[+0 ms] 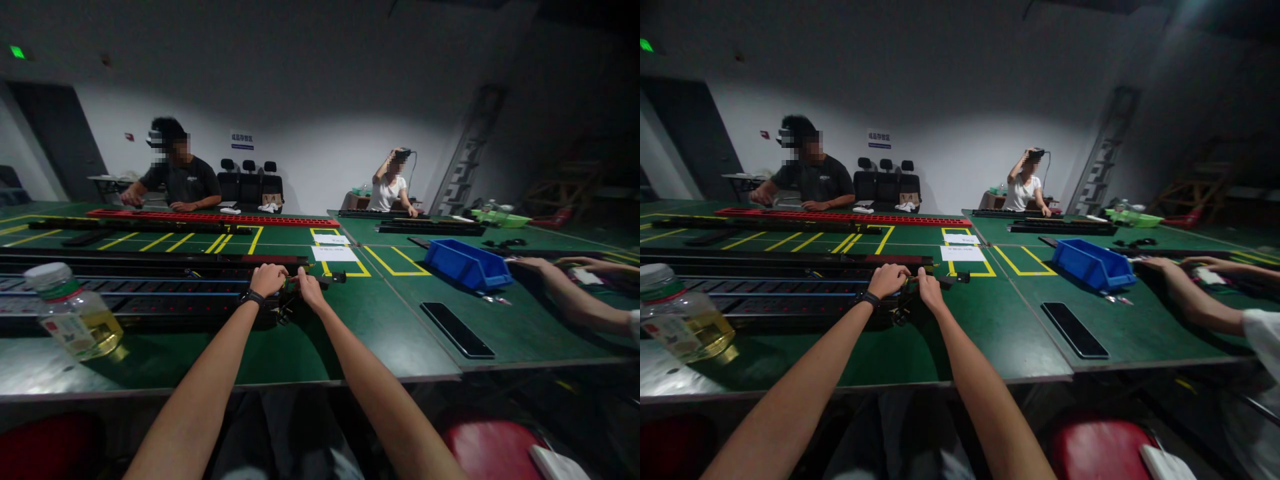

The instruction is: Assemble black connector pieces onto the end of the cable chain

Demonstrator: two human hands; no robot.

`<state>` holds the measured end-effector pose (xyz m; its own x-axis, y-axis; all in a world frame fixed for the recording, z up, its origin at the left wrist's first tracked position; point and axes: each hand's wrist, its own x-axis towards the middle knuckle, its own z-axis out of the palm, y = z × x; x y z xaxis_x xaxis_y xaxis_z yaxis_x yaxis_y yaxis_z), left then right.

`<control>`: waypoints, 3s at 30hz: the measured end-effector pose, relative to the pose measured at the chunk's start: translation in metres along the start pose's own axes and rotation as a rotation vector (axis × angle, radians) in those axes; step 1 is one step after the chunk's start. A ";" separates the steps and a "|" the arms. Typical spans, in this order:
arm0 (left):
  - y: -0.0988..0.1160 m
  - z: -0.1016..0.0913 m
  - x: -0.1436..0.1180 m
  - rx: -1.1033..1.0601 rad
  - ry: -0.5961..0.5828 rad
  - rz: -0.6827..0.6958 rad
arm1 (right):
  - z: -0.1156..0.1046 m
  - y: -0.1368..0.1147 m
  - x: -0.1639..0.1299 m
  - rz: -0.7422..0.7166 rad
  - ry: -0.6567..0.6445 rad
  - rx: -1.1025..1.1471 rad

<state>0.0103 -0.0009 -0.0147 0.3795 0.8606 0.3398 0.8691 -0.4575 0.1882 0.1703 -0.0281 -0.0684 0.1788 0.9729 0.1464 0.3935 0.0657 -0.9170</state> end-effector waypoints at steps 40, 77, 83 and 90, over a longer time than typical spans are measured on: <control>-0.006 0.001 0.003 -0.041 -0.006 0.002 | -0.021 0.006 -0.010 -0.223 0.172 -0.542; -0.002 -0.001 0.004 -0.023 0.017 -0.076 | -0.002 0.004 -0.012 -0.301 -0.113 -0.667; -0.004 0.000 0.005 -0.020 0.000 -0.081 | 0.000 0.007 -0.010 -0.293 -0.112 -0.641; -0.004 0.000 0.006 -0.053 -0.009 -0.068 | -0.002 0.010 -0.007 -0.319 -0.139 -0.643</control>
<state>0.0086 0.0060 -0.0134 0.3232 0.8919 0.3164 0.8750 -0.4090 0.2590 0.1745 -0.0350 -0.0775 -0.1320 0.9502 0.2822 0.8667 0.2488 -0.4323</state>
